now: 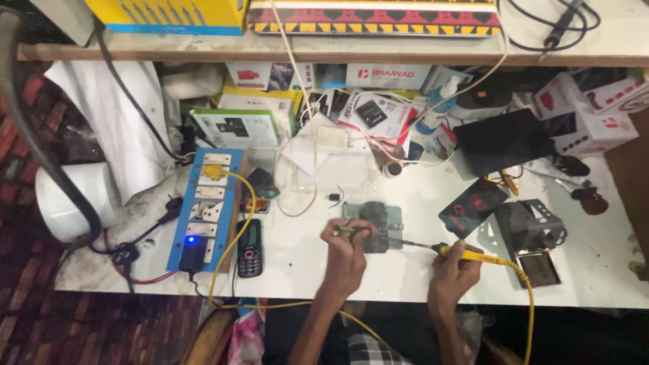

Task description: The person uses a soldering iron to apply heat to a small electronic component held in the left hand. The person repeatedly touches the soldering iron tip to the component while holding it steady, then briefly sets the iron down and resumes soldering.

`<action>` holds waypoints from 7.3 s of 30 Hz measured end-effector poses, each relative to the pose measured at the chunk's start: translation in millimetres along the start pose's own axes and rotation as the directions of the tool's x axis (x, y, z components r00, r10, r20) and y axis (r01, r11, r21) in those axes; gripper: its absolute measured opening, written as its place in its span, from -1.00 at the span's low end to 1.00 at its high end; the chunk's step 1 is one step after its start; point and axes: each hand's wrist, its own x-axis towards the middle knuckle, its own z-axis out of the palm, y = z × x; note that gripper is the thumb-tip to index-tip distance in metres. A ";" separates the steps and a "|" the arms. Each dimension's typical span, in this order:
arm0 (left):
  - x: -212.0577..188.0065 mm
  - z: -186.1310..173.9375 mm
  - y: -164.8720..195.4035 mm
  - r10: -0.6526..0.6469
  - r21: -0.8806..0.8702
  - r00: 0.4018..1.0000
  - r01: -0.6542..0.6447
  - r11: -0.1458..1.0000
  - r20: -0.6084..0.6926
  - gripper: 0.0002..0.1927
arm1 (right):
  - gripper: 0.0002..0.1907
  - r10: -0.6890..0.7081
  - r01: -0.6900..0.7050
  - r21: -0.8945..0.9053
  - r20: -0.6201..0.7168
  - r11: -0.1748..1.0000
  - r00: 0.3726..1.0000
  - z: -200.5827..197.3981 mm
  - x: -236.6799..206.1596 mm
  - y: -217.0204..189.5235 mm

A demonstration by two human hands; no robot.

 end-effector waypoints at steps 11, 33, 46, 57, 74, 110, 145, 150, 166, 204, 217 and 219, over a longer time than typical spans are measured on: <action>89.4 178.7 117.7 0.481 -0.423 0.862 -0.380 0.823 0.162 -0.83 | -0.77 -0.348 0.354 -0.136 0.066 0.925 0.935 0.2 7.6 5.9; 11.5 75.6 26.5 -0.309 -0.669 0.947 0.285 0.686 0.087 -0.60 | -0.81 0.040 -0.039 0.111 -0.009 0.993 0.999 -4.8 4.4 27.9; 9.4 108.7 59.7 0.211 -0.544 0.948 -0.050 0.838 0.238 -0.54 | -0.78 0.070 -0.070 -0.006 -0.036 0.998 0.997 -5.6 9.9 23.6; -24.4 6.5 -56.7 -0.152 -0.277 0.987 0.158 0.948 0.041 -0.62 | -0.77 0.119 -0.118 0.061 -0.013 0.991 0.993 -2.1 5.6 11.5; -31.8 2.1 -50.2 0.001 -0.076 0.999 -0.005 0.997 -0.049 -0.64 | -0.74 0.014 -0.016 -0.070 -0.028 0.997 0.999 -5.1 2.2 11.6; -22.6 0.2 -29.1 -0.057 0.118 0.998 0.058 0.991 -0.008 -0.91 | -0.73 0.108 -0.111 -0.022 -0.085 0.994 0.990 -2.1 3.4 9.6; -26.2 3.7 -25.4 -0.041 0.190 0.999 0.047 0.981 -0.035 -0.98 | -0.75 0.088 -0.087 0.010 -0.065 0.996 0.994 -9.3 4.8 22.0; -27.9 1.7 -31.3 0.056 0.294 0.998 -0.050 0.954 -0.011 -0.92 | -0.75 0.061 -0.062 -0.011 -0.051 0.998 0.997 -8.6 3.3 23.8; -21.5 -5.2 -30.7 0.129 0.168 0.990 -0.138 0.976 0.063 -0.83 | -0.72 0.030 -0.032 -0.105 -0.022 0.994 0.999 -4.8 4.2 15.1; -15.5 -9.6 -29.9 -0.151 0.027 0.988 0.150 0.988 0.013 -0.93 | -0.72 0.076 -0.070 -0.138 0.033 0.988 0.997 3.0 -0.8 -14.2; -20.7 -7.7 -42.6 0.092 0.169 0.996 -0.093 0.981 0.019 -0.88 | -0.73 -0.045 0.044 -0.079 -0.019 0.996 0.999 -4.2 1.1 9.9; -22.5 -7.0 -43.3 -0.043 0.105 0.998 0.038 0.994 0.042 -0.88 | -0.74 -0.084 0.085 -0.096 0.013 0.992 0.996 -5.2 2.6 10.7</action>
